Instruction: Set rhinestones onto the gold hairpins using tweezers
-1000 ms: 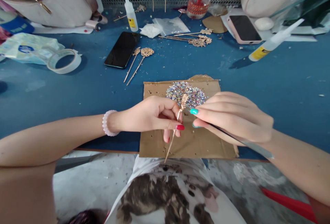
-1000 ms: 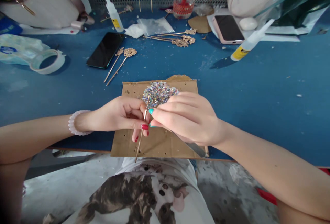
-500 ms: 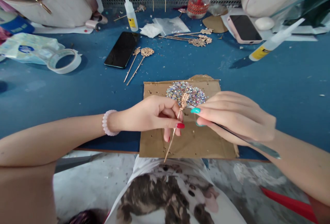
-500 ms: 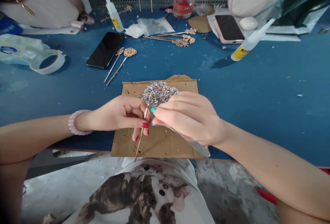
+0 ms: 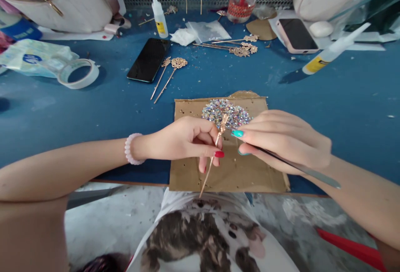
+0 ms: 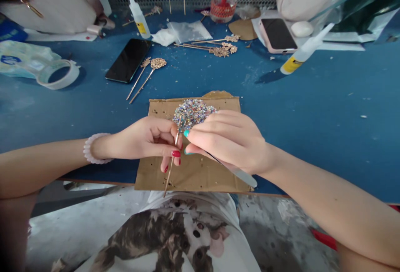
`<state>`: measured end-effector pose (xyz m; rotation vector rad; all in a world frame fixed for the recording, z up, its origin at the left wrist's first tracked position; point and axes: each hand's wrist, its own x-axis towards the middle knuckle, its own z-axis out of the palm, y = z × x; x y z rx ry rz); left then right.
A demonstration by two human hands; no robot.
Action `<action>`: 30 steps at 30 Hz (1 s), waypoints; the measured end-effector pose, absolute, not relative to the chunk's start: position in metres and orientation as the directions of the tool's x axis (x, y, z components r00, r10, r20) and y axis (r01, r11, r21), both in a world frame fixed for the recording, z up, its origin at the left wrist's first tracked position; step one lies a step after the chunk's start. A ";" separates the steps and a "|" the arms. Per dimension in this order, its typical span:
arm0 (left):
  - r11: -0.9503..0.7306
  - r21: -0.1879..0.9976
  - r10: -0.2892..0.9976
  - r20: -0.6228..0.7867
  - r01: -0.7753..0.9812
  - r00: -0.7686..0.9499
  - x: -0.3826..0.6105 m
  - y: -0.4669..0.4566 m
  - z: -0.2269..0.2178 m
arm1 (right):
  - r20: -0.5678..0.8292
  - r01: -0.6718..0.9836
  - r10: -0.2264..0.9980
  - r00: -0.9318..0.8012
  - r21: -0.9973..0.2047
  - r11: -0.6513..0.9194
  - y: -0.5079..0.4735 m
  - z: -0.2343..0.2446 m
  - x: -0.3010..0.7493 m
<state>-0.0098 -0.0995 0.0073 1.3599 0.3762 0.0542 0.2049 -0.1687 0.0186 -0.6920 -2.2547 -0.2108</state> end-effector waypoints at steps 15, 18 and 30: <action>0.190 0.965 0.258 -0.227 0.181 0.939 -0.011 -0.100 0.005 | 0.724 0.528 0.434 -0.536 -0.113 0.841 -0.169 0.021 0.207; 0.177 0.967 0.257 -0.226 0.184 0.940 -0.012 -0.101 0.005 | 0.736 0.492 0.455 -0.501 -0.190 0.850 -0.169 0.017 0.207; 0.159 0.970 0.352 -0.229 0.183 0.908 -0.012 -0.104 0.008 | 0.576 0.380 0.805 -0.145 -0.719 0.583 -0.175 0.010 0.207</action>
